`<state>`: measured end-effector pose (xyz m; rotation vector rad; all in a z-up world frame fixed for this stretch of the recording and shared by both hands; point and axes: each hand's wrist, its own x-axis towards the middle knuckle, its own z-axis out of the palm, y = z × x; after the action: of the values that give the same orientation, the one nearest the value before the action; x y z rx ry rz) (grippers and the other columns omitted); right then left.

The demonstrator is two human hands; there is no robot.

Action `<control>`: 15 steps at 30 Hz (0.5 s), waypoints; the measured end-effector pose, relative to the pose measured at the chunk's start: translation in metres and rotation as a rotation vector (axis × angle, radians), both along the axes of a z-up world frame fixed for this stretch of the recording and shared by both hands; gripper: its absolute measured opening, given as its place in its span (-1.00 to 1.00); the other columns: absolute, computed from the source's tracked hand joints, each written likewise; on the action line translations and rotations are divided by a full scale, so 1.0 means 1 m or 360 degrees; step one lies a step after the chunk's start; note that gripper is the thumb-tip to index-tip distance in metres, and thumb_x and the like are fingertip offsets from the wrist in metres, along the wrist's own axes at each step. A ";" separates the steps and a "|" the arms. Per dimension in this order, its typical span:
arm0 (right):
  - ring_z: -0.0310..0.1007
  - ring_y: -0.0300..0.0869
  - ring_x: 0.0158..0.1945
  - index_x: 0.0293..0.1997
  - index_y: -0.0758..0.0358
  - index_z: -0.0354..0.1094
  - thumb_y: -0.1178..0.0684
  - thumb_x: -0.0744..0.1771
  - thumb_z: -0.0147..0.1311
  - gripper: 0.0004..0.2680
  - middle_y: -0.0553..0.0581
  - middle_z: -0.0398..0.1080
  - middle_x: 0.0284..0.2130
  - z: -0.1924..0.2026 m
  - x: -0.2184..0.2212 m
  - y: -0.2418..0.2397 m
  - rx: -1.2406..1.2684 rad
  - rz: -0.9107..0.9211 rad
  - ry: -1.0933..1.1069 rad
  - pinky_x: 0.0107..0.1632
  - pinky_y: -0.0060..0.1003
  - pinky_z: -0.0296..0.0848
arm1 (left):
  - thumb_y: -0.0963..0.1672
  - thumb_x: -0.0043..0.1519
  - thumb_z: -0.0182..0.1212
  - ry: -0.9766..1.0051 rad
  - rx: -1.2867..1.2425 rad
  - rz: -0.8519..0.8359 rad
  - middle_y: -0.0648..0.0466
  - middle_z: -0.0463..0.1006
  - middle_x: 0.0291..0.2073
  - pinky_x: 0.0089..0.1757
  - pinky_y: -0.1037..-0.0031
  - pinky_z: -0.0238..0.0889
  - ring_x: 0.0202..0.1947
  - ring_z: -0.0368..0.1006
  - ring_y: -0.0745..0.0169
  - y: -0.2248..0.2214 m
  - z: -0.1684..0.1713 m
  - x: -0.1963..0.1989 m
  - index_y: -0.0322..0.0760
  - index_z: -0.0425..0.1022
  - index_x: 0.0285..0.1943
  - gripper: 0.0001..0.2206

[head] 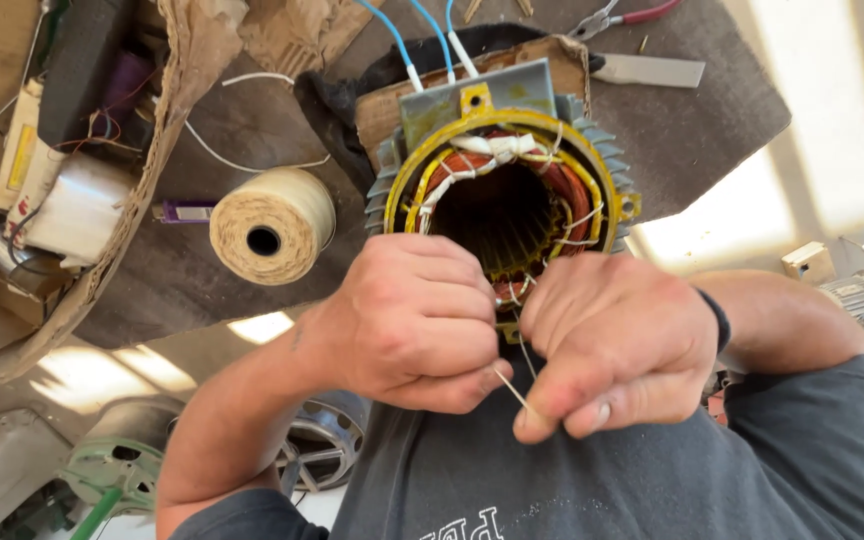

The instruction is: Tying and securing the copper windings of an electric motor stator using string.

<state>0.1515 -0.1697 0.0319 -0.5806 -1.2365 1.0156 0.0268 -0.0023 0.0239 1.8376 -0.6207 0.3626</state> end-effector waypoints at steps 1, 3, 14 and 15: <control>0.20 0.03 -0.68 -0.14 0.52 0.42 0.12 0.44 -0.13 -0.79 0.18 0.36 -0.61 -0.001 0.001 0.000 0.0000 0.0003 -0.0008 -0.50 -0.10 0.16 | -0.13 0.41 -0.05 -0.0008 0.0000 0.0003 -0.01 0.31 -0.57 -0.29 0.30 0.33 -0.52 0.33 -0.05 0.005 0.006 0.005 -0.30 0.22 -0.52 -0.64; 0.22 0.02 -0.69 -0.13 0.52 0.40 0.12 0.44 -0.12 -0.79 0.24 0.49 -0.53 -0.004 0.000 -0.003 0.0060 0.0021 0.0093 -0.51 -0.08 0.15 | -0.04 0.46 -0.24 0.0359 0.0093 -0.0347 -0.01 0.32 -0.48 -0.43 0.19 0.10 -0.46 0.30 -0.08 0.014 0.017 0.010 -0.28 0.25 -0.36 -0.64; 0.07 -0.04 -0.73 -0.18 0.52 0.42 0.10 0.45 -0.12 -0.77 0.11 0.21 -0.71 -0.007 -0.006 -0.012 0.0087 -0.0128 -0.0057 -0.53 -0.11 0.01 | -0.10 0.44 -0.10 0.0080 -0.0057 -0.0249 0.01 0.24 -0.60 -0.39 0.22 0.06 -0.57 0.17 -0.11 -0.002 -0.004 0.007 -0.27 0.12 -0.50 -0.62; 0.06 -0.04 -0.73 -0.17 0.52 0.42 0.11 0.44 -0.11 -0.78 0.11 0.21 -0.71 -0.008 -0.006 -0.011 0.0108 -0.0131 -0.0080 -0.52 -0.11 0.00 | -0.11 0.44 -0.10 0.0040 -0.0110 -0.0214 0.00 0.22 -0.62 -0.40 0.23 0.06 -0.59 0.15 -0.10 -0.002 -0.004 0.006 -0.28 0.10 -0.52 -0.62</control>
<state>0.1455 -0.1812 0.0240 -0.6024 -1.2762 0.8917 0.0324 -0.0046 0.0197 1.7217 -0.7022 0.2681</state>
